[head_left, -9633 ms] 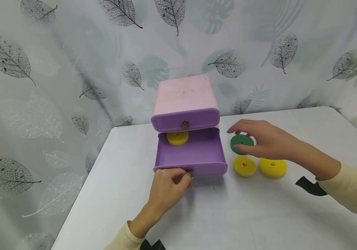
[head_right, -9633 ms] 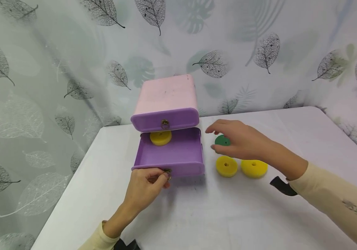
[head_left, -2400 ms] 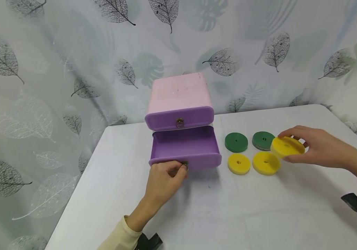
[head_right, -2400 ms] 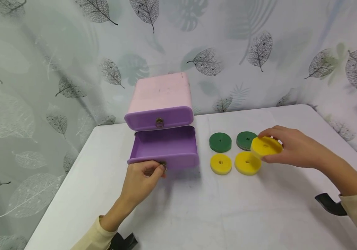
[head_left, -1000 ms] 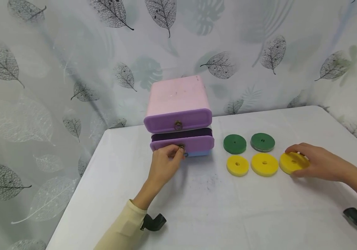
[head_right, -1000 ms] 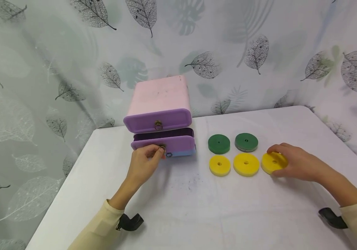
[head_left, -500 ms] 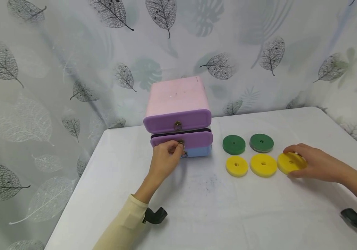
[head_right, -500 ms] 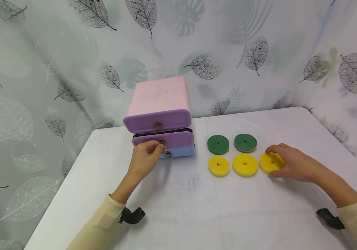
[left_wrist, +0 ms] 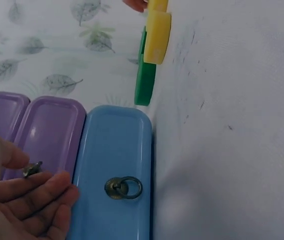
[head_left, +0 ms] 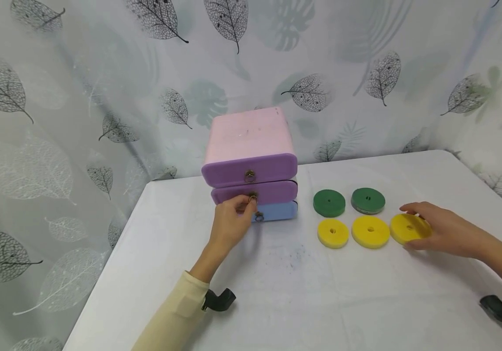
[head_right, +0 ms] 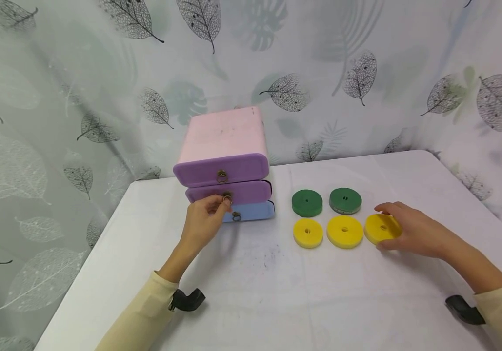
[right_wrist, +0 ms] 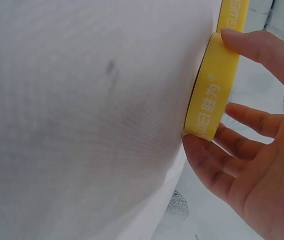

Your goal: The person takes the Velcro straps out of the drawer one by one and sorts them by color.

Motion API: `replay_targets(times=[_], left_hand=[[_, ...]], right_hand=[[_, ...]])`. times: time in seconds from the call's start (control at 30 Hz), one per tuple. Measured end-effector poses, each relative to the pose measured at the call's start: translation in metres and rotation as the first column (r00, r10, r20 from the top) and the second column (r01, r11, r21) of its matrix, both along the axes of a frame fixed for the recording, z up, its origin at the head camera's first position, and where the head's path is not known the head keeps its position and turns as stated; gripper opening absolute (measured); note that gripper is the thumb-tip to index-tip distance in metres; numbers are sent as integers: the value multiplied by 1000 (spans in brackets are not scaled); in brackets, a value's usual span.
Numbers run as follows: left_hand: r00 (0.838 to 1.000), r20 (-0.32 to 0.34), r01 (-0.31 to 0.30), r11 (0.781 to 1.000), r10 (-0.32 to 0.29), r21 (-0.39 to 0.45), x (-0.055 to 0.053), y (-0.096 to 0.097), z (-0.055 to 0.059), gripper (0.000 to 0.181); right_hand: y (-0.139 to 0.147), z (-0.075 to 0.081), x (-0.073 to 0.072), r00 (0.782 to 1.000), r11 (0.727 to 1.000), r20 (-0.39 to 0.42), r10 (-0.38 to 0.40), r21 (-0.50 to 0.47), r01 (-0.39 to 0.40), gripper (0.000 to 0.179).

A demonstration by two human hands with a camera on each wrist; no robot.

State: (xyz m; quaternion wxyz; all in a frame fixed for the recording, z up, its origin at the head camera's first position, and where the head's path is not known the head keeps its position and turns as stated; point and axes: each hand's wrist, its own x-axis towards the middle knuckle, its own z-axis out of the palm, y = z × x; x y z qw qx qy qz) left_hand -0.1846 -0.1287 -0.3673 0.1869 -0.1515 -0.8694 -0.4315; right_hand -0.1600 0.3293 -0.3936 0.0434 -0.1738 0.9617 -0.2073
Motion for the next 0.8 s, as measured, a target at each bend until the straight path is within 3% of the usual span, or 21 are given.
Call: replay_targets(times=[0.17, 0.27, 0.47, 0.63, 0.8], left_hand=[[998, 9, -58, 997, 58, -51, 8, -9, -6, 15], [996, 46, -67, 994, 72, -87, 11, -16, -9, 15], [984, 172, -20, 989, 45, -147, 14, -25, -16, 17], [973, 229, 15, 990, 18, -141, 9, -24, -22, 26], [937, 349, 51, 996, -24, -67, 4, -19, -31, 27]], right_hand=[[0, -1, 0, 1000, 1000, -15, 4, 14, -3, 86], [-1, -1, 0, 1000, 1000, -27, 7, 16, -7, 85], [-4, 4, 0, 1000, 1000, -18, 9, -3, -9, 86], [-19, 25, -1, 993, 998, -117, -21, -62, 14, 76], [-42, 43, -4, 981, 991, -191, -10, -133, -16, 64]])
